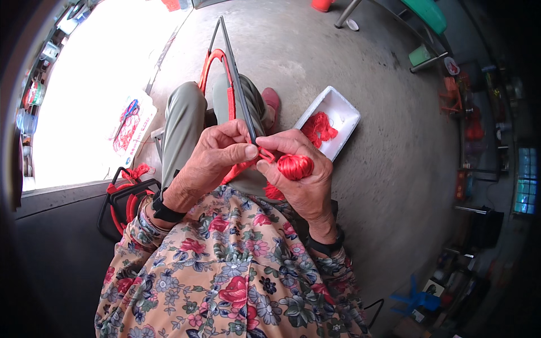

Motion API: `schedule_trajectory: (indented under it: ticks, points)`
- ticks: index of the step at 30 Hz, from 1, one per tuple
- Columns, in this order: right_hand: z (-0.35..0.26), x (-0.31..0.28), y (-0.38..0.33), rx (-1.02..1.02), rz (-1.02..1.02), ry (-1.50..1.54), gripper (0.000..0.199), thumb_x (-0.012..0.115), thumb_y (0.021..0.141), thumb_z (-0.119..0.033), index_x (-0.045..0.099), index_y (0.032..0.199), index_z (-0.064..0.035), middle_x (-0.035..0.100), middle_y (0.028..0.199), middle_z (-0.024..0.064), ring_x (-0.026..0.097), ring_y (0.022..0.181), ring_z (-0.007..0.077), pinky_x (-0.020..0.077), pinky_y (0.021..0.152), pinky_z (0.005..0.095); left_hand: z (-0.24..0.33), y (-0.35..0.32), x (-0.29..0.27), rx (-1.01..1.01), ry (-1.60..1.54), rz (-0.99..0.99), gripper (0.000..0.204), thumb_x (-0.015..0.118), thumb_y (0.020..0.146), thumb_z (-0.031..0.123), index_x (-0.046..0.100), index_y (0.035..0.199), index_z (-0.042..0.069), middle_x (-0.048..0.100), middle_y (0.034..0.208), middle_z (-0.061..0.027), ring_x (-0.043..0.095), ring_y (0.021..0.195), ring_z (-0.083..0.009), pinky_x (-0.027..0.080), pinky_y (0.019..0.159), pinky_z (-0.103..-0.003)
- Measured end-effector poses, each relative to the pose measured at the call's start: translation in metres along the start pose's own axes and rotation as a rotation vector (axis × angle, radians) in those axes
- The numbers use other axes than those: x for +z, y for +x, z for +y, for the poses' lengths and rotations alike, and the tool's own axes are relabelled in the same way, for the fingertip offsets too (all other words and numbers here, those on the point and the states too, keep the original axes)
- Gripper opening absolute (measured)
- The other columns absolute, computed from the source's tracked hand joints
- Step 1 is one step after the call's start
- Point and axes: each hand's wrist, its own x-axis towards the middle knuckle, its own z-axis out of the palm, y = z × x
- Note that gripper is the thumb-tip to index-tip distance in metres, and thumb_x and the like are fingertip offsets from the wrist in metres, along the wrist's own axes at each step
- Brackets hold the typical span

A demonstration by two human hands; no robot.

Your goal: Wrapping a red plastic furniture frame with red cord using a needle.

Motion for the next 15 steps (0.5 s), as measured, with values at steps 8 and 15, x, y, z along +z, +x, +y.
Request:
schedule_trajectory:
  ticks: [8,15]
  points:
    - [-0.002,0.001,-0.001,0.072,0.103,-0.042,0.018,0.073,0.081,-0.006,0.067,0.095,0.0008,0.064,0.079,0.0037,0.059,0.071,0.0096,0.0476,0.066,0.0224,-0.004,0.001,-0.004,-0.070,-0.016,-0.036,0.011,0.067,0.085,0.007,0.058,0.087,0.001,0.059,0.081,0.0009,0.056,0.076,-0.0061,0.045,0.068,-0.021]
    - [-0.005,-0.021,0.009,0.300,-0.078,0.069,0.015,0.073,0.082,-0.012,0.068,0.090,-0.0008,0.062,0.069,-0.0007,0.053,0.059,0.0041,0.0426,0.055,0.0180,-0.010,0.006,-0.013,-0.249,-0.336,-0.251,0.009,0.065,0.084,0.002,0.061,0.091,-0.002,0.065,0.087,-0.0044,0.062,0.078,-0.0105,0.050,0.072,-0.024]
